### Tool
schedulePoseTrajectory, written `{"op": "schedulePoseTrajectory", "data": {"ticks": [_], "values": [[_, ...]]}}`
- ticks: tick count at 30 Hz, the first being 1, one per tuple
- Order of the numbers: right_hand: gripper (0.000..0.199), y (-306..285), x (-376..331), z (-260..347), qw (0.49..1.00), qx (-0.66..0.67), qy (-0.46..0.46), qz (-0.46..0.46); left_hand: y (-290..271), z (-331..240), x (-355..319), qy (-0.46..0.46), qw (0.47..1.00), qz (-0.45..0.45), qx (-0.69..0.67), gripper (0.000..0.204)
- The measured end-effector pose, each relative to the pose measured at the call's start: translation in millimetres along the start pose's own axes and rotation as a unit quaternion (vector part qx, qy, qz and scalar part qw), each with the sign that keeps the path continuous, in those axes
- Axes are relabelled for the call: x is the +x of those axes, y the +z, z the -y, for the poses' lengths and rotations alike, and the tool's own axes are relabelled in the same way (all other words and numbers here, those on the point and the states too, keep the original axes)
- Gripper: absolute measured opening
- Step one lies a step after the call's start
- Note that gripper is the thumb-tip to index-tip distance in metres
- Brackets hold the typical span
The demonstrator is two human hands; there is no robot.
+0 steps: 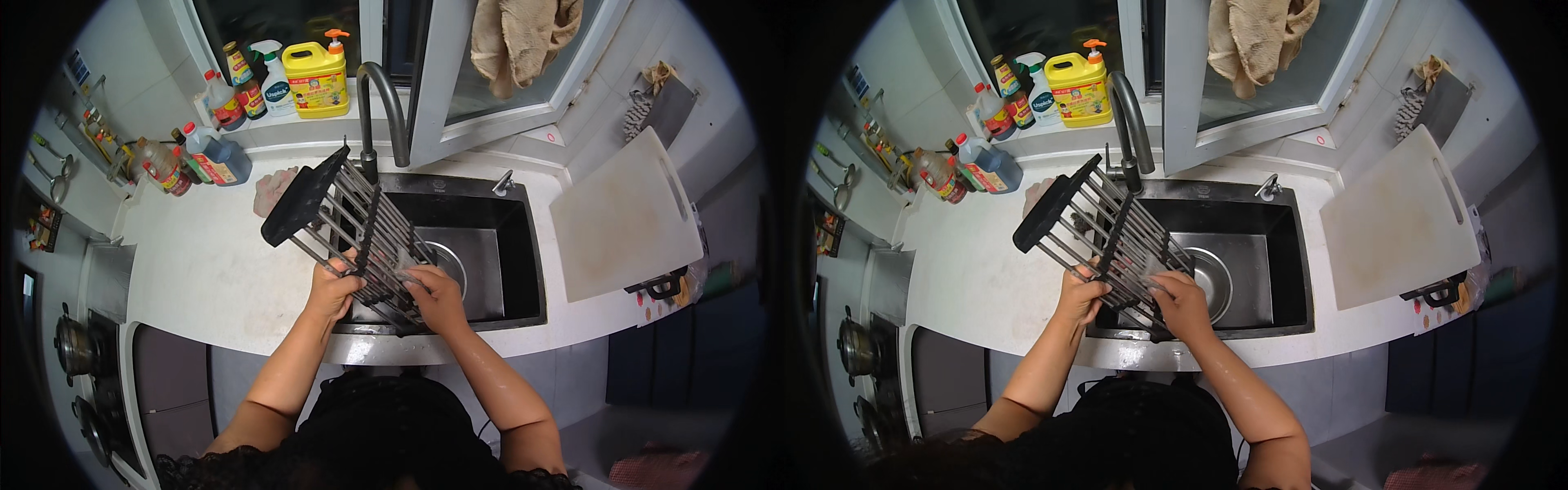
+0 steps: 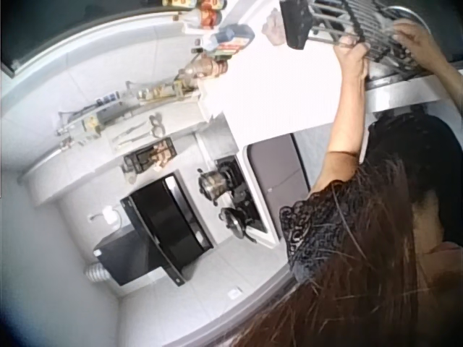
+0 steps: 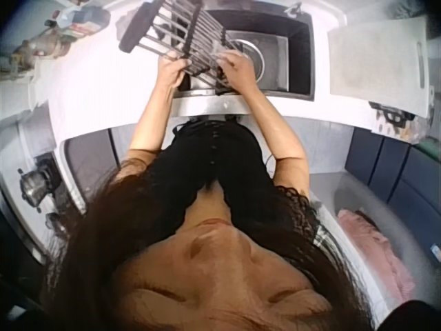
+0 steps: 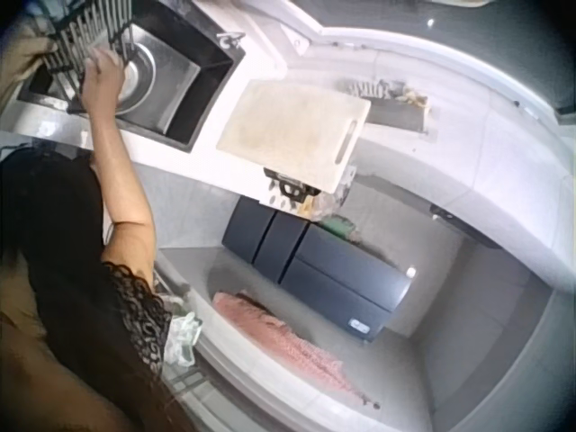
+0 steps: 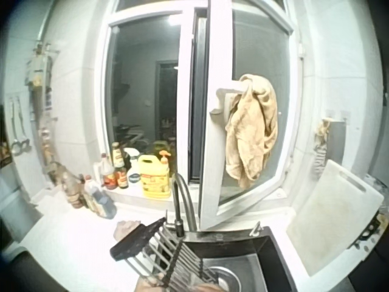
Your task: The person scrubs a metal dish rack with a sponge under running water in a kitchen sink. They rotate the rack to clean various sides and crevices thoroughly.
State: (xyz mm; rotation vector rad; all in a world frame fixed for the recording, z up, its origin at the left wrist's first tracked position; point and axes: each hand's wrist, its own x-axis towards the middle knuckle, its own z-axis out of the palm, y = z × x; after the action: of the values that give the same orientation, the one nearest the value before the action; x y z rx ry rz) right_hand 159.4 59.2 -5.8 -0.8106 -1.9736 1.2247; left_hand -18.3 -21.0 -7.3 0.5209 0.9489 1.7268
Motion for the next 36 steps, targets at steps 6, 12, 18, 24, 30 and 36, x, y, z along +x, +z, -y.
{"op": "schedulePoseTrajectory", "data": {"ticks": [6, 12, 18, 24, 30, 36], "values": [[0.018, 18.3, 17.7, 34.4, 0.995, 0.034, -0.079, -0.051, 7.2, 13.4, -3.0, 0.004, 0.997, -0.042, 0.066, 0.042], [0.021, 7.2, 1.9, 0.0, 0.985, -0.098, -0.139, -0.033, 1.3, 5.4, 4.5, 0.016, 0.999, -0.049, -0.007, 0.031], [0.018, 14.3, 24.8, 21.7, 0.999, 0.005, -0.044, 0.004, 3.5, 11.7, -2.4, 0.02, 0.998, -0.045, 0.039, 0.036], [0.017, -12.2, 21.9, 7.6, 0.979, -0.129, 0.017, 0.154, -2.5, 3.3, -6.3, 0.03, 0.999, -0.028, 0.022, 0.03], [0.016, -17.7, 53.6, 42.3, 0.977, -0.062, 0.024, 0.201, 3.8, 1.0, -6.6, 0.026, 0.999, -0.01, 0.042, 0.04], [0.018, -20.2, 59.6, 28.4, 0.964, -0.061, 0.142, 0.215, 5.4, 2.2, -8.5, -0.001, 0.999, -0.017, 0.035, 0.038]]}}
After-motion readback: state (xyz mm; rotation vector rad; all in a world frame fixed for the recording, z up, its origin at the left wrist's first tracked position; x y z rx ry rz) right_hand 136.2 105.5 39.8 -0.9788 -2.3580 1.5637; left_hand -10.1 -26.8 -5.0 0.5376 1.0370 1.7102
